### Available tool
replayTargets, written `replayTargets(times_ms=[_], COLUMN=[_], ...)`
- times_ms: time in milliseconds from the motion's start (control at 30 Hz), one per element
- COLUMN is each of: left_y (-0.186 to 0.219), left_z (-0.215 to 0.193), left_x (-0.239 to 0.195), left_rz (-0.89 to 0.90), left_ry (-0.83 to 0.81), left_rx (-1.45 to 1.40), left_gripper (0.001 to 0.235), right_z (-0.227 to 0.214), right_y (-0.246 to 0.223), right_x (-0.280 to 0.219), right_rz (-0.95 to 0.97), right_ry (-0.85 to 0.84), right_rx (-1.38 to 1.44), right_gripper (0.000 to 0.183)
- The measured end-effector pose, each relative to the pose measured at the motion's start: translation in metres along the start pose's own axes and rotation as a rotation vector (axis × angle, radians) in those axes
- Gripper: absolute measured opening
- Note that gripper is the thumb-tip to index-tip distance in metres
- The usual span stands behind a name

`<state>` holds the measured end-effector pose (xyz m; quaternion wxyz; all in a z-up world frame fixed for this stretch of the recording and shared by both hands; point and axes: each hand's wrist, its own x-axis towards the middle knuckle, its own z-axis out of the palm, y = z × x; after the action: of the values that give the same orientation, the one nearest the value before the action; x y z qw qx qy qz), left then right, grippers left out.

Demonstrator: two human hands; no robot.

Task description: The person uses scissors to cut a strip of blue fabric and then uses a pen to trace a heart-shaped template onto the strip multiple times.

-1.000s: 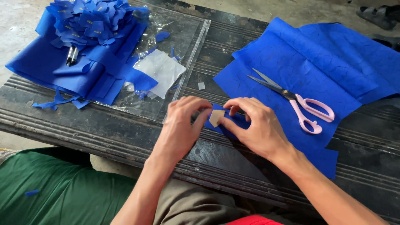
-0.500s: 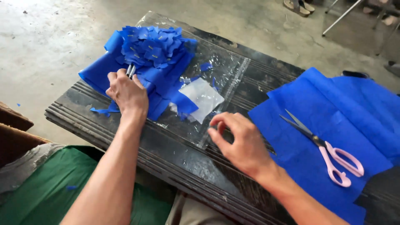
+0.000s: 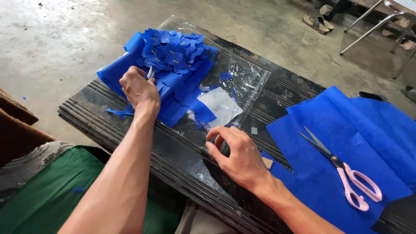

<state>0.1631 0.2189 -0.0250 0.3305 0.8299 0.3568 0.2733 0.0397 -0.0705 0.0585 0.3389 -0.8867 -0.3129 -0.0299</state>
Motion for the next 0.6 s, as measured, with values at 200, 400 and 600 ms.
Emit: replayTargets(times_ms=[200, 400, 600], left_y=[0.004, 0.078, 0.156], left_z=[-0.016, -0.105, -0.155], left_x=[0.000, -0.068, -0.173], left_rz=[0.044, 0.510, 0.690], left_ry=[0.094, 0.324, -0.069], left_rx=[-0.011, -0.121, -0.615], left_gripper=[0.020, 0.008, 0.016], right_z=[0.004, -0.021, -0.057], right_y=[0.007, -0.013, -0.032], right_x=[0.002, -0.003, -0.015], right_rz=[0.049, 0.097, 0.079], right_ry=[0.038, 0.184, 0.367], right_rx=[-0.025, -0.030, 0.110], right_gripper=[0.019, 0.025, 0.074])
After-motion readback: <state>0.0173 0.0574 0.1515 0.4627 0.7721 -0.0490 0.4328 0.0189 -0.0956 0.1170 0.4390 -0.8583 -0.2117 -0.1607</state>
